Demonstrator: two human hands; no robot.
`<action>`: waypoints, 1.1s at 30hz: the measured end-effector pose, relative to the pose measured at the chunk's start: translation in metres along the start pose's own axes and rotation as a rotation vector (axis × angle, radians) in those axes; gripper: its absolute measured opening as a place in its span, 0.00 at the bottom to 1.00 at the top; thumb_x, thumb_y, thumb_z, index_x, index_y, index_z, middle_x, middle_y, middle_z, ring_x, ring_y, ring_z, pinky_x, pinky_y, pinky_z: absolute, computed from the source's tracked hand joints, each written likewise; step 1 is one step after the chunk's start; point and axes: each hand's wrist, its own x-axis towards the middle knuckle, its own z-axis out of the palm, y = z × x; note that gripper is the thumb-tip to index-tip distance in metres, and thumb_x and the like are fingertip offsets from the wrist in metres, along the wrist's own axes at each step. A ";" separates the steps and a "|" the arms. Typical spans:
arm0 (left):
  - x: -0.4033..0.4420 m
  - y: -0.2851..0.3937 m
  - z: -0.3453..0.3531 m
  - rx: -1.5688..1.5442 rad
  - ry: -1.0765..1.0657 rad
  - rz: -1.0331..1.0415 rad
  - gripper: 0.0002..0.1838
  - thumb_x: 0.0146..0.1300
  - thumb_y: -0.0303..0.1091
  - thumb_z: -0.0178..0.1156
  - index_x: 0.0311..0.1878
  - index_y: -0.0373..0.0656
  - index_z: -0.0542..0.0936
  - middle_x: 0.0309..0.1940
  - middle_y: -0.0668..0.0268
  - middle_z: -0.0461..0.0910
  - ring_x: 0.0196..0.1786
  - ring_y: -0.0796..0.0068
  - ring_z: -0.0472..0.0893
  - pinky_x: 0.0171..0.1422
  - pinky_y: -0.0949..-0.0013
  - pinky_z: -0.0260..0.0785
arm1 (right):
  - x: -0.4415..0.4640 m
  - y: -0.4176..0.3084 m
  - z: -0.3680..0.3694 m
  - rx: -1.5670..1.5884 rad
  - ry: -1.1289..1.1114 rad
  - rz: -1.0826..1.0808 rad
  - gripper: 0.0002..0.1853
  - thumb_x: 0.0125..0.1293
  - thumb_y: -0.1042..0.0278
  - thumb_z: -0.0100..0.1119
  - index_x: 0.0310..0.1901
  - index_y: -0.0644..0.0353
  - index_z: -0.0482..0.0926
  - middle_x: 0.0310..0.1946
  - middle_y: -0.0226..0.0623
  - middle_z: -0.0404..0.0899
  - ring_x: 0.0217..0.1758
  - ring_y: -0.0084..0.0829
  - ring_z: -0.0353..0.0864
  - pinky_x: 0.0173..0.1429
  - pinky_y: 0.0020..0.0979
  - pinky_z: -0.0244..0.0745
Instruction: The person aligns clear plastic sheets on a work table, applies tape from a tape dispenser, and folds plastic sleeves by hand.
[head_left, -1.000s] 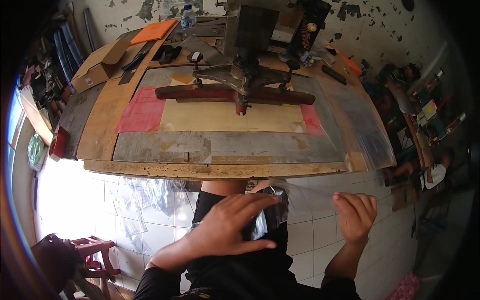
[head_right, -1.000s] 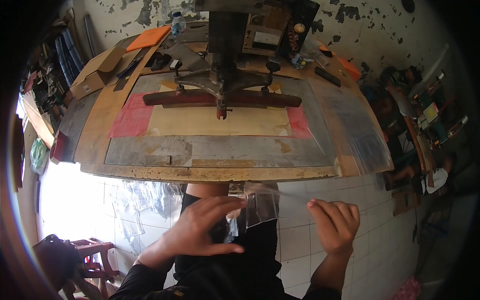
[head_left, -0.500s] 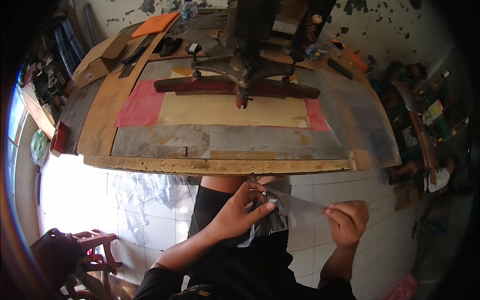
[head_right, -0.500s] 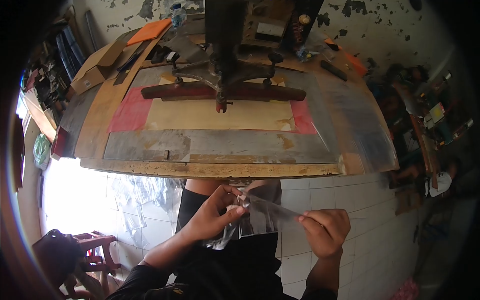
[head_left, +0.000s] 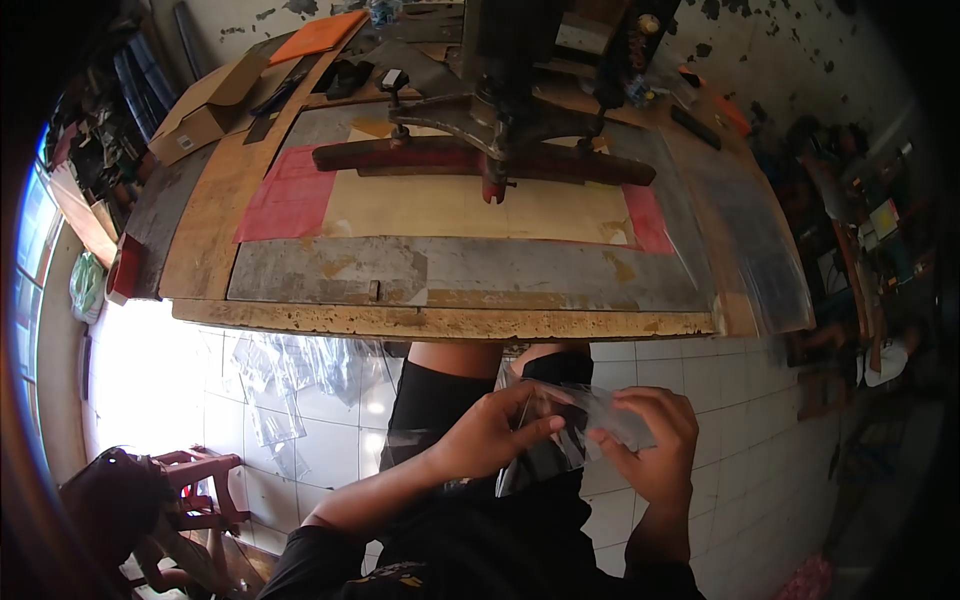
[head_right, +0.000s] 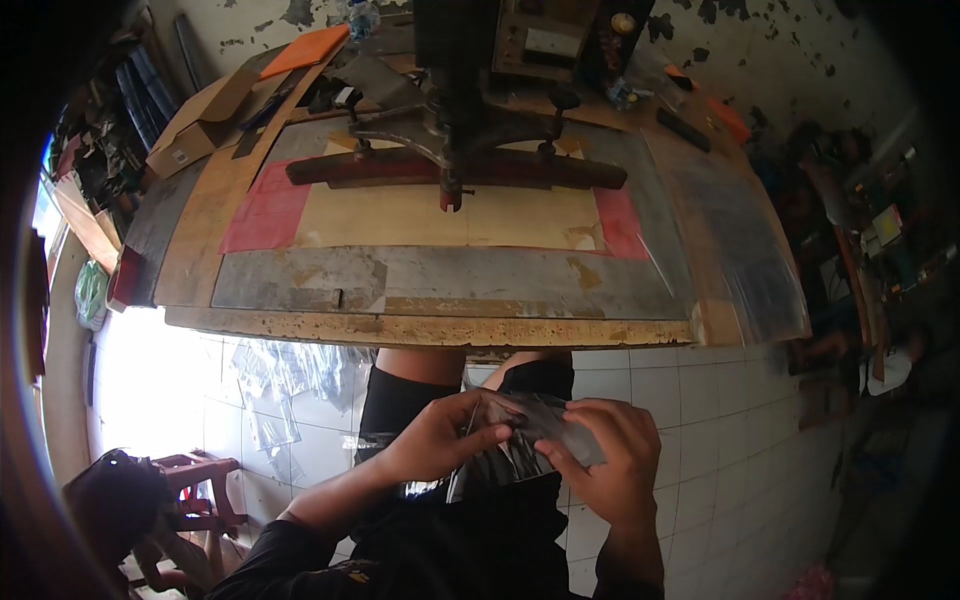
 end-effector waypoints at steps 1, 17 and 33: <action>0.000 -0.001 -0.001 0.001 0.000 -0.001 0.17 0.77 0.33 0.67 0.65 0.40 0.82 0.37 0.73 0.83 0.41 0.88 0.80 0.48 0.76 0.73 | -0.005 0.006 0.004 0.001 0.000 0.000 0.13 0.65 0.62 0.78 0.44 0.59 0.86 0.42 0.36 0.89 0.39 0.39 0.89 0.45 0.40 0.78; -0.044 0.031 -0.037 1.133 -0.065 0.314 0.39 0.47 0.69 0.80 0.46 0.44 0.79 0.54 0.57 0.73 0.53 0.57 0.79 0.56 0.56 0.72 | -0.141 0.178 -0.211 0.537 1.297 0.450 0.21 0.83 0.62 0.58 0.70 0.63 0.73 0.58 0.41 0.83 0.42 0.17 0.77 0.43 0.21 0.72; -0.027 0.027 -0.039 0.758 0.250 0.362 0.07 0.71 0.33 0.69 0.48 0.43 0.87 0.52 0.59 0.88 0.54 0.58 0.86 0.69 0.51 0.71 | -0.085 0.139 -0.231 0.409 1.339 0.302 0.32 0.81 0.73 0.58 0.78 0.71 0.56 0.73 0.67 0.69 0.73 0.52 0.77 0.84 0.53 0.65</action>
